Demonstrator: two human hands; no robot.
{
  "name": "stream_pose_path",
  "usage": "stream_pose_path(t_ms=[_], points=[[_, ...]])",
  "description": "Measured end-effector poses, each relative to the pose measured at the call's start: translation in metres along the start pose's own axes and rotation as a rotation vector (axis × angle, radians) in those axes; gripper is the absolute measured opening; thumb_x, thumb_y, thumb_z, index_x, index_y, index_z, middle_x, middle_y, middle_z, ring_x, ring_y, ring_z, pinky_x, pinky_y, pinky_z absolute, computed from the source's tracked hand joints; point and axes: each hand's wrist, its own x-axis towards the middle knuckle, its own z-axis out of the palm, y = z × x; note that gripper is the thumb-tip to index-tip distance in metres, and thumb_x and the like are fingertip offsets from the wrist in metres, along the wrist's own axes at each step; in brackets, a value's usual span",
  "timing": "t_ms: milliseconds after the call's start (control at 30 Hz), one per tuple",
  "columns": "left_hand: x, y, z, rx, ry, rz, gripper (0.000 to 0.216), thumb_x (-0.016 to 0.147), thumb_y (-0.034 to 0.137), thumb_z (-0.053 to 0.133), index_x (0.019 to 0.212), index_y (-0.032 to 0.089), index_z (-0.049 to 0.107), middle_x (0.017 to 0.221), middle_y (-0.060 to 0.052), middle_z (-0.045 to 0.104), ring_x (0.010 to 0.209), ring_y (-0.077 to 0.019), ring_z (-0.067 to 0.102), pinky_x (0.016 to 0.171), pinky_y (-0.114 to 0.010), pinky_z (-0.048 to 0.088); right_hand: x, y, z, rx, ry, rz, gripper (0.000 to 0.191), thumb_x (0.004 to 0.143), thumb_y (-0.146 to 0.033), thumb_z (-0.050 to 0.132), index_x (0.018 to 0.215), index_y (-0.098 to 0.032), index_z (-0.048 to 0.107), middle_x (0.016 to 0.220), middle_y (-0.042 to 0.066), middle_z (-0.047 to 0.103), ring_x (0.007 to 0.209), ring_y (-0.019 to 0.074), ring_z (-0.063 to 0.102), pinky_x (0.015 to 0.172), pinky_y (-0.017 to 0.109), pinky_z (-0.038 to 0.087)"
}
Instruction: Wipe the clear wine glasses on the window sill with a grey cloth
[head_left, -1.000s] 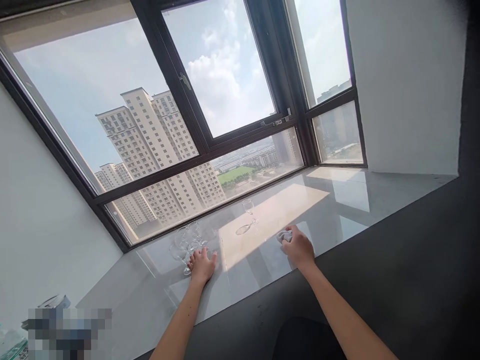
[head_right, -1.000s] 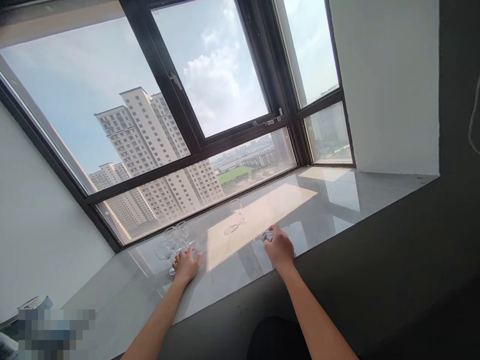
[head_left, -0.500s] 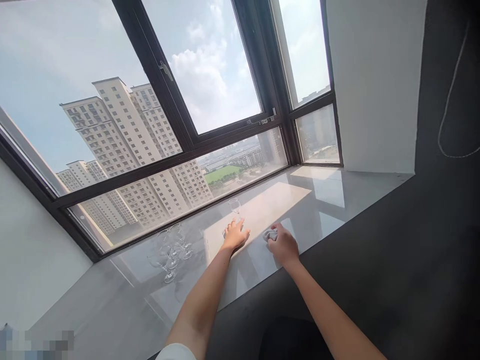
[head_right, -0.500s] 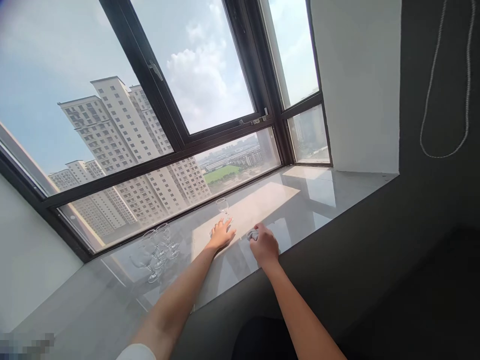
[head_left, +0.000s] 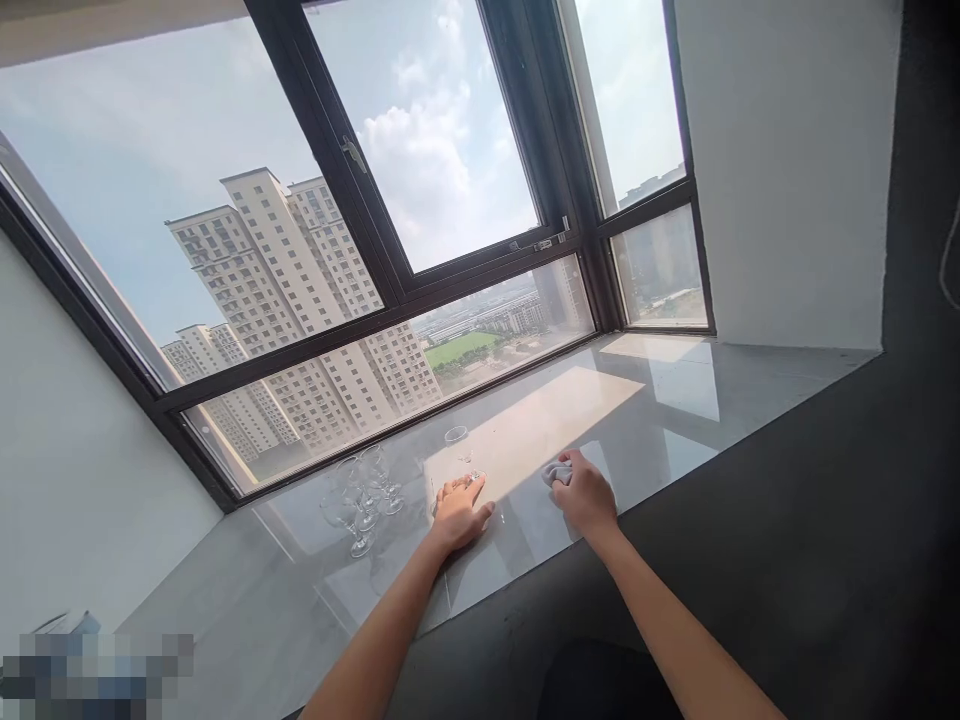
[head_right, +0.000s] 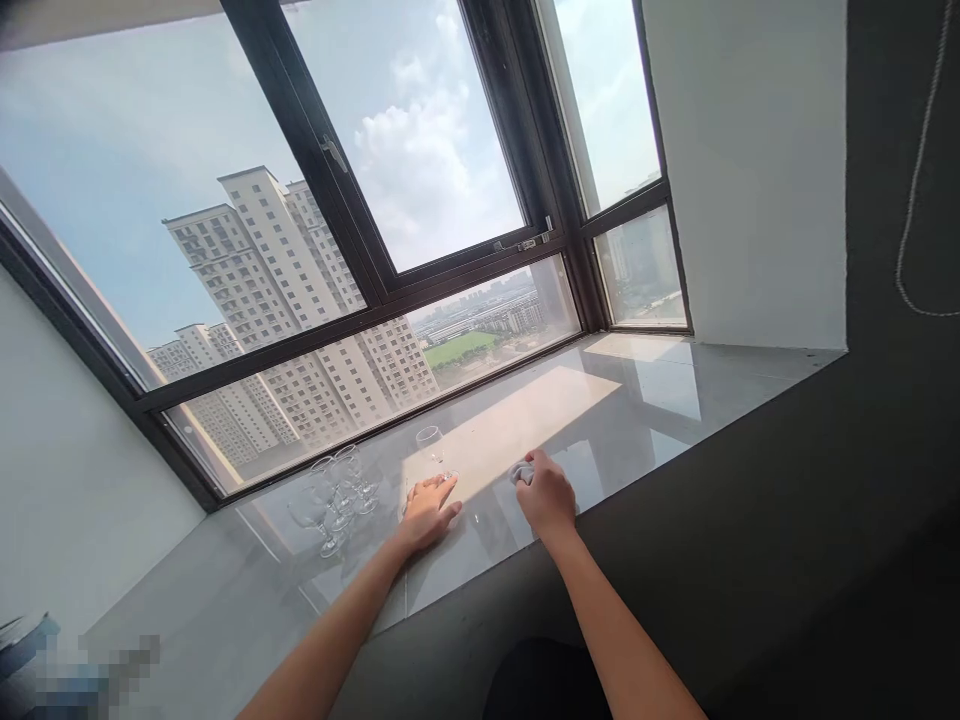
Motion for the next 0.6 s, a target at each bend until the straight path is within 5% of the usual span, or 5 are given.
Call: stream_pose_path(t_ms=[233,600], points=[[-0.072,-0.043,-0.016,0.013,0.061,-0.2,0.06,0.088,0.051,0.046,0.14,0.025,0.056,0.148,-0.011,0.05,0.135,-0.0324,0.042,0.112,-0.047,0.032,-0.001,0.0,-0.001,-0.001,-0.014,0.021,0.035,0.082,-0.016,0.056,0.117,-0.017,0.056,0.093,0.009,0.065,0.08,0.0194,0.057,0.06,0.026,0.027],[-0.06,-0.055,0.001,0.079,0.139,-0.671,0.072,0.081,0.054,0.05,0.138,0.01,0.048,0.158,-0.026,0.028,0.146,-0.0408,0.027,0.115,-0.053,0.023,-0.001,0.001,-0.001,-0.019,-0.008,-0.002,0.033,0.081,-0.014,0.054,0.114,-0.018,0.056,0.088,0.007,0.064,0.078,0.0194,0.057,0.059,0.025,0.027]])
